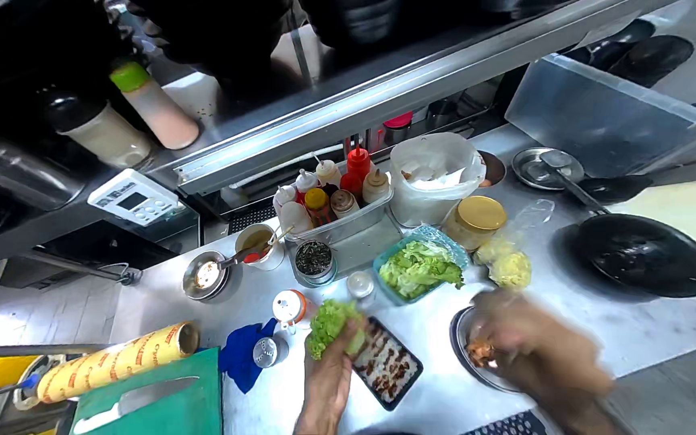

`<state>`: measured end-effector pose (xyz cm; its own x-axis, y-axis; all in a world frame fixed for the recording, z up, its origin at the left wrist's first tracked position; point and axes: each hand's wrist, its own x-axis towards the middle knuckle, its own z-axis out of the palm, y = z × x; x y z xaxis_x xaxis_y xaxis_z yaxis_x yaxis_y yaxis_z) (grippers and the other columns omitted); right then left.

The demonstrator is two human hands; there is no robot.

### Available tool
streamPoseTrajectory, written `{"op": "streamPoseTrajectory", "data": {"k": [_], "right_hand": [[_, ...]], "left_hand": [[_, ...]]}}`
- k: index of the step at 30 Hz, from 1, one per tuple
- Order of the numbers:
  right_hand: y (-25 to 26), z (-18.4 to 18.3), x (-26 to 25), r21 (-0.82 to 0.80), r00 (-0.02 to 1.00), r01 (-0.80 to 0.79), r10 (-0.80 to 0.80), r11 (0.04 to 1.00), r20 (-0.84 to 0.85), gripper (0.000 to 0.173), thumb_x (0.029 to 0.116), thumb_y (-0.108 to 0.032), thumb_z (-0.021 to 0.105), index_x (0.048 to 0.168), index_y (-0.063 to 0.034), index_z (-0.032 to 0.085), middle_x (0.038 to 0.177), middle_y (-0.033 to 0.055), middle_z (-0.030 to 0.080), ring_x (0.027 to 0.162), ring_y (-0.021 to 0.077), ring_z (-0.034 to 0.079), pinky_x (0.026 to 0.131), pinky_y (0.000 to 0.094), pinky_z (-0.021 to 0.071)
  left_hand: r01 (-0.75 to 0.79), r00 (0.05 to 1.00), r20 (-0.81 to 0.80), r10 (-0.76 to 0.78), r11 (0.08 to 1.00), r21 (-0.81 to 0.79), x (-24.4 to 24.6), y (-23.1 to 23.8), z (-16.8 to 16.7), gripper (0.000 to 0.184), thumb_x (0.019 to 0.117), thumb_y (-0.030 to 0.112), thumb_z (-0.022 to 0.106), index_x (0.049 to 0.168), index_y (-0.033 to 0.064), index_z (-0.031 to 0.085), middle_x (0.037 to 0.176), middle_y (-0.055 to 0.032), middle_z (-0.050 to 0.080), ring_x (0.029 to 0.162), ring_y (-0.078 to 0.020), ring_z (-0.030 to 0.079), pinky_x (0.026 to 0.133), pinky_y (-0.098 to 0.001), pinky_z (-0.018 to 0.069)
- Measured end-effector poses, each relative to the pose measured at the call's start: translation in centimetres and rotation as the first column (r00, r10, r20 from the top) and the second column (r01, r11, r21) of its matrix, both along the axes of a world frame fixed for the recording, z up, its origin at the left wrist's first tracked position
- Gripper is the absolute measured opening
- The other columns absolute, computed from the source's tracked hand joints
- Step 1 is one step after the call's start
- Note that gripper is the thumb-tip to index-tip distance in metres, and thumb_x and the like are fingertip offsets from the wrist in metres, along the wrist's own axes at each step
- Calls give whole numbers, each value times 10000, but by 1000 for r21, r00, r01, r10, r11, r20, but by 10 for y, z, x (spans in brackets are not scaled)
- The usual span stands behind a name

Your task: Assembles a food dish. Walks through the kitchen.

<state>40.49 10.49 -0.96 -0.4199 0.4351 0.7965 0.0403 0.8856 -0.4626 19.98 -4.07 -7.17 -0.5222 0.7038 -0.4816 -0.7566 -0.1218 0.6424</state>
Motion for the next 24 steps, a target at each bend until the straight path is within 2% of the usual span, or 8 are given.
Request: {"op": "streamPoseTrajectory", "data": {"k": [3,5,7,10,13,16,20,24], "right_hand": [[89,24,-27,136,880,474,-474,870,-36,250,1070,-132,508,1231,23,619,1105,233,653,1023,329,635,898,458,525],[138,22,-40,31,803,494,-470,869,366,532,1009,-147,584,1506,-3,463,1459,350,458,1345,562,419,1069,706,371],[137,4,-45,-117,725,494,-335,861,602,753,879,-164,771,1529,0,429,1557,408,298,1411,675,245,1051,850,260],[50,-44,-47,-384,739,300,41,873,672,451,1000,-251,675,1395,-50,595,1340,228,594,1155,415,628,943,608,542],[-24,-109,-49,-946,704,116,647,303,294,422,1016,-311,643,1340,-40,635,1150,129,710,965,232,699,865,436,589],[-64,-154,-48,-996,873,91,482,-8,76,225,975,-223,691,1051,-13,714,850,58,694,717,146,651,672,325,569],[-69,-189,-46,-935,871,290,348,205,346,246,980,-274,671,955,-34,722,781,67,694,658,166,663,641,374,579],[-74,-192,-58,-721,683,523,284,454,674,251,995,-264,639,1087,-53,737,951,115,737,879,262,710,841,488,573]], "left_hand": [[71,991,-116,-71,997,-3,-2,-6,-17,521,880,-42,744,1330,-114,492,1219,-283,668,1112,-381,688,970,-523,581],[33,997,-68,-33,999,-1,4,-10,-27,505,917,-61,693,1367,-94,465,1256,-281,641,1110,-405,680,949,-558,588],[-33,998,-58,32,999,-27,8,-14,-35,474,929,-56,681,1358,-74,480,1261,-251,626,1092,-380,679,933,-551,596],[-50,999,-14,50,996,-76,18,-20,-53,437,963,-7,664,1364,-53,498,1299,-211,630,1130,-329,664,959,-504,579],[26,998,57,-19,992,-120,33,-24,-73,385,977,46,669,1328,-29,531,1193,-169,676,1066,-271,679,940,-459,578],[71,997,33,-67,984,-161,40,-24,-91,350,963,67,696,1271,-39,567,1089,-171,695,980,-259,695,878,-439,597],[9,924,-372,-92,976,-219,34,-27,-119,452,896,25,752,1313,-53,596,1176,-197,689,1029,-259,703,880,-423,614],[-72,470,-834,-289,929,-362,23,-33,-155,380,856,110,811,1203,17,689,1115,-106,736,987,-159,730,871,-348,631]]}}
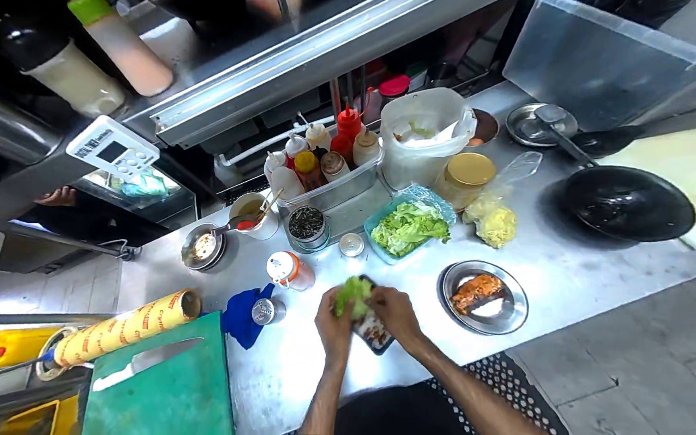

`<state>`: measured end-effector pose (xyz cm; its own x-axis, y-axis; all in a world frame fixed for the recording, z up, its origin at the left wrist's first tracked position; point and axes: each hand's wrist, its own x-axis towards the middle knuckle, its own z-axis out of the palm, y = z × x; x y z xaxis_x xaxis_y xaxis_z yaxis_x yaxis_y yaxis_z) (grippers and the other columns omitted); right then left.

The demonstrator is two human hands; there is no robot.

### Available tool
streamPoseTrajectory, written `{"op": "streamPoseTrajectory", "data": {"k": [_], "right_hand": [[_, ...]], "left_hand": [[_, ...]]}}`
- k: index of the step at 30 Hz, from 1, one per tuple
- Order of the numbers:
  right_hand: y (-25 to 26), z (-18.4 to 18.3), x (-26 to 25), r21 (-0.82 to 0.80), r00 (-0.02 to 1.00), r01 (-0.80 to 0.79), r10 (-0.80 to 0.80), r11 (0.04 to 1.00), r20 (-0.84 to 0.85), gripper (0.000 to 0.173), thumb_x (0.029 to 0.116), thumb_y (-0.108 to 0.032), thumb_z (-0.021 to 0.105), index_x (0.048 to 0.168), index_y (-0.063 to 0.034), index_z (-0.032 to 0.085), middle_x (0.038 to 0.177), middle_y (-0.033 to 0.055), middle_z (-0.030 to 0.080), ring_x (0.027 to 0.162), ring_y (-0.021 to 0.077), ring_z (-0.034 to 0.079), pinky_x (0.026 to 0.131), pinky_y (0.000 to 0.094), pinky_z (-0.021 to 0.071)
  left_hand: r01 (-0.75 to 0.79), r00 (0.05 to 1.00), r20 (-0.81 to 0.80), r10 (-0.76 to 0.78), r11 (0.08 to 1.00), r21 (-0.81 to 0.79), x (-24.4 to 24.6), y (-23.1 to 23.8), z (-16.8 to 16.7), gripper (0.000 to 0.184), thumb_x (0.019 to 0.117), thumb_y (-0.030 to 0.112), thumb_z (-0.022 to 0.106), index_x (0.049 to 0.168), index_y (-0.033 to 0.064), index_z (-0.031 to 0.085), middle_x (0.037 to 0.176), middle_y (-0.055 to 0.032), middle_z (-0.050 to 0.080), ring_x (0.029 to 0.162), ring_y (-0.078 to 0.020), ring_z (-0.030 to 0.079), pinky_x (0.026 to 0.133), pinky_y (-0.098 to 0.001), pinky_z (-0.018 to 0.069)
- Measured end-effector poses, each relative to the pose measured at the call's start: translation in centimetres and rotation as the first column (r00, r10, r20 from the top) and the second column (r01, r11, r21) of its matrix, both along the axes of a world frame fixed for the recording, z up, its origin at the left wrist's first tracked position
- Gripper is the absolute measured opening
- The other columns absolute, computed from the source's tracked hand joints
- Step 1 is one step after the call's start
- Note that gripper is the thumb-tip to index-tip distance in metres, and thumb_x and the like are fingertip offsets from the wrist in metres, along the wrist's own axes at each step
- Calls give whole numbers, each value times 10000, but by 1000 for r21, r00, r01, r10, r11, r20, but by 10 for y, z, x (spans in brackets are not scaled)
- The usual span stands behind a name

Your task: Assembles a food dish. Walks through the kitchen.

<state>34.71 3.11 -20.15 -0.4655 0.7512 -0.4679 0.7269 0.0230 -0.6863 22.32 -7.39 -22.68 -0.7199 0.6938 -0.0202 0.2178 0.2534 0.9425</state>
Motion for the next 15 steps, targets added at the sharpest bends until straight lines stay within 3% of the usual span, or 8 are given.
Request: {"op": "streamPoseTrajectory", "data": {"k": [3,6,8,10,13,15], "right_hand": [[-8,-3,-11,128,982,-83,59,988,180,291,1007,-300,597,1172,-74,677,999,137,731,963,324,714,851,523,566],[-13,4,-6,200,982,-65,27,978,186,332,999,-324,611,1218,-76,645,1007,140,724,919,334,719,804,524,576],[-10,10,17,269,993,99,-113,958,39,360,972,-346,663,1218,-83,672,926,107,729,816,295,716,749,527,586],[3,16,64,323,941,337,-322,884,-99,391,959,-345,705,1211,-47,675,939,135,719,814,303,710,757,544,596],[25,5,159,360,758,640,-634,679,-152,482,980,-262,678,1334,46,568,1160,296,632,1028,434,643,895,615,528],[34,-18,214,300,655,728,-754,616,-40,566,996,-297,661,1410,54,501,1199,333,619,1051,468,639,919,640,504]], "left_hand": [[62,937,-335,-103,989,-133,-1,-1,-15,274,896,180,771,1147,72,748,1153,-87,726,1063,-187,697,925,-361,596],[65,859,-487,-160,976,-206,-3,-2,-21,221,890,232,761,1090,142,791,1157,-41,727,1134,-238,643,1004,-403,526],[72,847,-504,-167,977,-202,-7,-6,-20,236,874,279,773,1081,167,800,1184,-33,718,1146,-244,629,1005,-409,517],[93,866,-471,-166,980,-175,-10,-9,-12,291,870,344,780,1099,165,797,1246,-61,690,1140,-251,627,986,-421,526],[60,898,-428,-106,991,-120,-21,-21,3,339,902,353,746,1146,120,776,1302,-121,653,1112,-261,644,915,-421,566],[27,917,-394,-65,994,-102,-29,-31,4,326,918,329,727,1155,110,770,1303,-135,650,1128,-258,651,865,-389,596]]}}
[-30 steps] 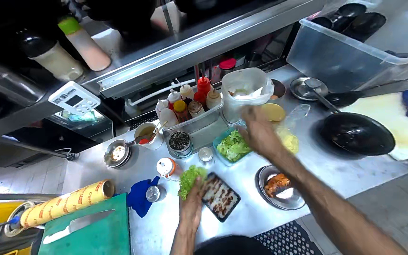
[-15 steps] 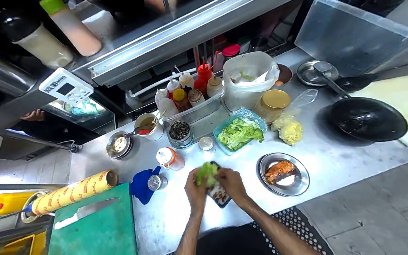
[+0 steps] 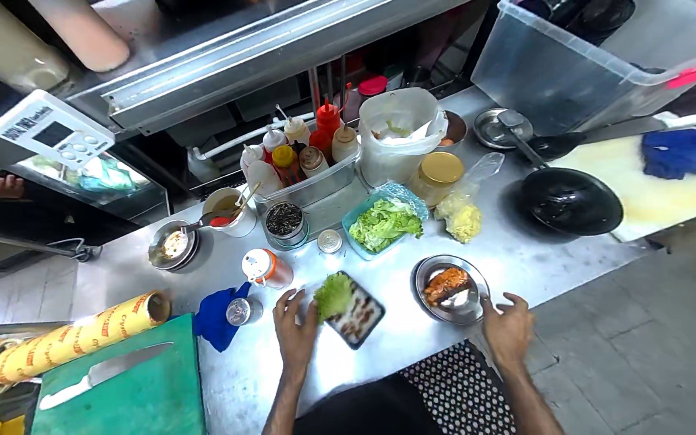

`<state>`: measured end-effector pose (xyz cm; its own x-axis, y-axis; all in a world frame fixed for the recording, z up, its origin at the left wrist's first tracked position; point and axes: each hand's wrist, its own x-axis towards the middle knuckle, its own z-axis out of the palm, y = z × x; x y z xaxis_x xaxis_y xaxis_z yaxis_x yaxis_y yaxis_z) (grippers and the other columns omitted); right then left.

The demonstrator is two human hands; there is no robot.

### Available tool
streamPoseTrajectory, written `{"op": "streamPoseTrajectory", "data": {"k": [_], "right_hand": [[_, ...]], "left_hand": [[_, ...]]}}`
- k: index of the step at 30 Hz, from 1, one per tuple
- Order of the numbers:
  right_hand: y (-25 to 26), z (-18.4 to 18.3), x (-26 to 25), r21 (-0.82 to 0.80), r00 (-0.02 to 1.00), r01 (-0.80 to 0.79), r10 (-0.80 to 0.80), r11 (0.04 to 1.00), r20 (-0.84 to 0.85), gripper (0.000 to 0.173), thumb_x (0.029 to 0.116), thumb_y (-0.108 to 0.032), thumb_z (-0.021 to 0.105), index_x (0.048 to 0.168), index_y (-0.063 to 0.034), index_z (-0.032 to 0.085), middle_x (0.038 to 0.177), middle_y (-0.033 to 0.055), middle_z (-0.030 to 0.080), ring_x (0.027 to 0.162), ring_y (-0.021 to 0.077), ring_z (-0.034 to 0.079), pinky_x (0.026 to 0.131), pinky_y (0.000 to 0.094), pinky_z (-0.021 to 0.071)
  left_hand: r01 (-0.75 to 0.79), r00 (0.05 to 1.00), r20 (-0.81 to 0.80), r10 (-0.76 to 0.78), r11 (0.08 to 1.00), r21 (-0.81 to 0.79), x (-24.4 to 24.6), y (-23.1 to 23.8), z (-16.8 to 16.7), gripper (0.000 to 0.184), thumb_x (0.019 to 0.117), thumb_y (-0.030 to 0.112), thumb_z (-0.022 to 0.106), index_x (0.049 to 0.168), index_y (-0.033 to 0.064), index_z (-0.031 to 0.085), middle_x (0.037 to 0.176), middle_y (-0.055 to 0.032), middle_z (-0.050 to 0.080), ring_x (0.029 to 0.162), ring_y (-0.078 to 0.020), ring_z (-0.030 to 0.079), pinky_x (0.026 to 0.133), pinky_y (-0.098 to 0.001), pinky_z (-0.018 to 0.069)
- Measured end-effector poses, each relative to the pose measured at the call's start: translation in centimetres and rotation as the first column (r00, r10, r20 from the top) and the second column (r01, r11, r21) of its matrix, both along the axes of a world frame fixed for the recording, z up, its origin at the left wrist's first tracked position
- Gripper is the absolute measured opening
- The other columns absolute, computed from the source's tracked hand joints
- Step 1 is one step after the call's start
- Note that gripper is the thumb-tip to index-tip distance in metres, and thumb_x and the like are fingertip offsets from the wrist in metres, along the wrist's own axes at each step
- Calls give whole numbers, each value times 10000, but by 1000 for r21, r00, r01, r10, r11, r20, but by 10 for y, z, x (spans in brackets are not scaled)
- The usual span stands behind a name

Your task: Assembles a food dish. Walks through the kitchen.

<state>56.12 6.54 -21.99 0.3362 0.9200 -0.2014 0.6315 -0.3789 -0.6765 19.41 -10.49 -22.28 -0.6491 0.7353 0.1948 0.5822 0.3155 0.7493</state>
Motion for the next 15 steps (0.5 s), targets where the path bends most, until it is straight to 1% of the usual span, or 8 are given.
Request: {"op": "streamPoseTrajectory", "data": {"k": [1,3,5,7,10,12,14,15], "right_hand": [[3,-12,16,-115,999,40,-44,993,-26,572,1004,-315,657,1422,40,494,1139,298,666,961,409,686,853,593,547],[4,-30,24,-346,954,73,-166,936,-248,499,1041,-281,614,1421,0,455,1010,208,691,738,259,718,662,420,619],[0,-38,13,-416,820,100,-312,904,-480,409,1055,-160,575,1408,-12,430,970,223,680,660,268,722,574,395,635],[-5,-43,5,-353,732,106,-314,929,-605,421,1061,-77,535,1454,-26,391,1008,249,674,656,292,726,561,414,642],[-5,-33,11,-254,730,43,-204,966,-652,397,1063,-61,518,1443,-14,413,974,227,688,637,272,718,553,405,634],[-5,-3,19,-234,728,-102,-88,967,-680,374,1057,-68,526,1420,-16,452,951,199,713,659,259,725,564,398,633],[0,33,22,-193,700,-340,111,920,-705,356,1034,-82,560,1382,-23,514,927,163,728,642,221,714,526,356,613],[3,52,17,-169,668,-474,228,864,-708,342,1015,-111,588,1347,-40,557,909,137,732,618,190,700,496,322,592]], "left_hand": [[-11,1000,14,11,1000,-1,-3,-2,0,315,918,320,726,1150,112,771,1294,-130,657,1133,-245,657,850,-370,602],[-12,999,40,12,1000,-8,-5,-3,0,307,922,308,724,1151,108,770,1276,-124,667,1119,-227,667,838,-353,606],[3,997,76,-4,1000,7,-4,1,5,309,922,282,728,1163,92,760,1266,-120,670,1075,-205,679,833,-344,606],[32,989,142,-41,998,62,-1,8,15,308,922,223,738,1186,63,740,1249,-114,678,1043,-176,702,847,-328,625],[89,927,350,-138,984,152,7,18,35,329,947,149,720,1250,24,689,1196,-100,712,982,-173,737,851,-346,650],[174,833,503,-232,972,161,12,26,50,367,981,166,688,1319,32,642,1169,-85,735,951,-189,746,838,-375,649],[301,660,680,-319,942,150,18,34,63,411,1014,185,643,1387,24,582,1195,-117,723,980,-240,745,870,-428,645],[364,535,777,-330,921,140,22,37,70,445,1035,207,610,1433,25,535,1241,-139,702,1022,-265,737,893,-448,637]]}}
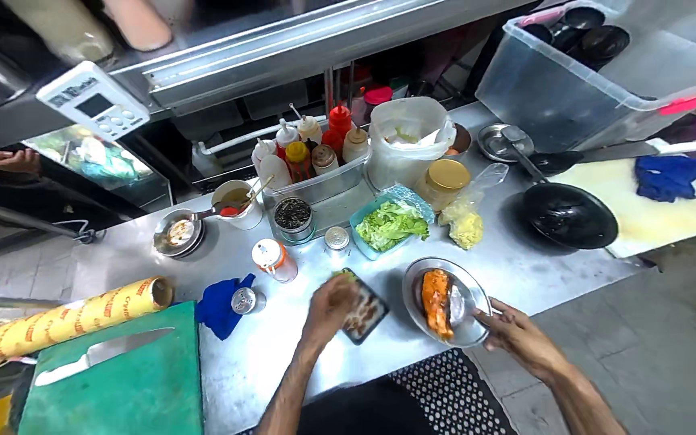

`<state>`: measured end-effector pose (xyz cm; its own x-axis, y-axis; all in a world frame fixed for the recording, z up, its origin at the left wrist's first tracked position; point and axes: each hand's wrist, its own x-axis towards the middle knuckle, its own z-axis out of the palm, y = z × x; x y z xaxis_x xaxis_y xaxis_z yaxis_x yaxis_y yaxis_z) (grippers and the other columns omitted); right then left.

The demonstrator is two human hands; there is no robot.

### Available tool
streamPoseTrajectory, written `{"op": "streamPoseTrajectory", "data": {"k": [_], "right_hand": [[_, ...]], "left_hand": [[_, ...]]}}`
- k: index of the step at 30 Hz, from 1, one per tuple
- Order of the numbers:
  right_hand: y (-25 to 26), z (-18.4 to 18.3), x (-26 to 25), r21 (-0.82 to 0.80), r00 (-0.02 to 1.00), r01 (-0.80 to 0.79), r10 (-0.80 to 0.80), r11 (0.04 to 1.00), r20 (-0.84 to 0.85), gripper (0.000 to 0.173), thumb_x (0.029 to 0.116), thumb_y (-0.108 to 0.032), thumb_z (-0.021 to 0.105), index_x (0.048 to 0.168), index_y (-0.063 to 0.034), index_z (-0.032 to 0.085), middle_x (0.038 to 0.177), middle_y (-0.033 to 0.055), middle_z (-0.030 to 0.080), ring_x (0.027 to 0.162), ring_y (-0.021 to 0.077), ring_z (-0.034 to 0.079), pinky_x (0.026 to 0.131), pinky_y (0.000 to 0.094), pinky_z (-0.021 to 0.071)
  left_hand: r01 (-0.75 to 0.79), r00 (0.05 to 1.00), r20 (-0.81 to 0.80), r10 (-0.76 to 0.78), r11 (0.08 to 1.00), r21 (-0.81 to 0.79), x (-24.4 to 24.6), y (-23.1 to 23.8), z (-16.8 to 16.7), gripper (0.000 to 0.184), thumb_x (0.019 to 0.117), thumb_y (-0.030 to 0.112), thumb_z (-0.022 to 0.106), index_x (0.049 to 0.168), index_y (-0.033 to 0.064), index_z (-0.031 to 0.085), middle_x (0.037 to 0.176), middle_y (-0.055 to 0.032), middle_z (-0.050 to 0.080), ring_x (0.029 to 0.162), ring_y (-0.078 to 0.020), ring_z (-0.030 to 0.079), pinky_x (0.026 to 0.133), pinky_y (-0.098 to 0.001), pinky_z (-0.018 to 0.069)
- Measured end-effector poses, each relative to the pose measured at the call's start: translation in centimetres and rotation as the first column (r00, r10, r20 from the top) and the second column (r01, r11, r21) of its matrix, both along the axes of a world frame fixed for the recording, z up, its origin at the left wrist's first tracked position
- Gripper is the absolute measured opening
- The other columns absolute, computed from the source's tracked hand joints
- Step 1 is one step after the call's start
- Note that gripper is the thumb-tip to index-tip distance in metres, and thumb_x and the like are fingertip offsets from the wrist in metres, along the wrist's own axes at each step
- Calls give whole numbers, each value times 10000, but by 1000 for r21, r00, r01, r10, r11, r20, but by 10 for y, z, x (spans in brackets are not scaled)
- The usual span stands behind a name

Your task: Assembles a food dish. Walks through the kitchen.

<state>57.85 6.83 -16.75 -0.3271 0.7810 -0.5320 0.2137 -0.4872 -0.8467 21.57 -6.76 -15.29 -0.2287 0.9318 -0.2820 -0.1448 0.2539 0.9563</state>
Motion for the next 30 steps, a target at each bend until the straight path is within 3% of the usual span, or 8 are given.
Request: {"op": "streamPoseTrajectory", "data": {"k": [4,7,12,15,19,23,27,30], "right_hand": [[10,68,-61,70,862,-508,507,859,33,257,968,-306,675,1139,-125,738,824,68,719,546,117,614,430,249,486],[2,81,-112,84,734,-679,677,729,59,282,1026,-381,602,1079,-151,757,753,34,666,526,103,561,452,251,467],[-66,54,-139,-35,971,-239,238,970,-22,456,1109,-373,385,1389,-84,600,1103,136,719,859,247,718,716,407,615],[-135,36,-135,-137,984,-145,129,980,-118,539,1081,-336,423,1548,-67,402,1179,153,699,902,277,729,719,460,638],[-176,33,-135,-295,948,-221,134,930,-289,844,1032,-54,555,1631,-147,-33,1173,216,689,914,367,747,737,521,652],[-161,28,-132,-232,961,-141,76,962,-267,790,988,54,507,1619,-115,63,1051,203,710,744,305,744,583,423,640],[-96,27,-127,54,968,-244,240,968,72,515,1014,-94,477,1522,-63,399,865,108,706,545,190,641,450,343,554],[-38,34,-133,199,821,-529,438,825,366,415,1045,-217,477,1449,-138,526,902,86,691,548,174,613,490,361,547]], "left_hand": [[252,839,497,-222,968,7,8,1,9,557,1089,458,382,1513,103,449,1283,-155,656,1075,-251,687,887,-434,594],[246,749,614,-249,965,90,5,-17,9,690,1086,561,212,1519,78,448,1409,-164,588,1284,-268,582,1092,-475,482],[-165,877,426,223,972,-169,-2,-77,-13,454,1121,321,355,1437,59,550,1381,-128,625,1264,-238,609,1078,-458,514],[-394,783,458,421,905,-160,4,-105,-17,432,1123,236,337,1456,10,493,1367,-183,619,1235,-284,626,1045,-481,536],[-496,600,600,529,835,-240,28,-129,-17,418,1130,218,314,1502,39,378,1358,-222,600,1201,-348,640,987,-534,565],[-424,493,703,513,847,-321,38,-129,-14,340,1130,203,322,1436,62,376,1286,-265,620,1124,-421,667,895,-583,587],[-277,874,337,350,929,-247,28,-120,-31,379,1087,243,491,1390,20,538,1332,-148,623,1146,-277,669,944,-468,601],[-294,947,-172,273,950,-110,9,-101,-46,482,1038,319,573,1449,70,541,1425,-133,569,1145,-202,669,938,-381,603]]}}
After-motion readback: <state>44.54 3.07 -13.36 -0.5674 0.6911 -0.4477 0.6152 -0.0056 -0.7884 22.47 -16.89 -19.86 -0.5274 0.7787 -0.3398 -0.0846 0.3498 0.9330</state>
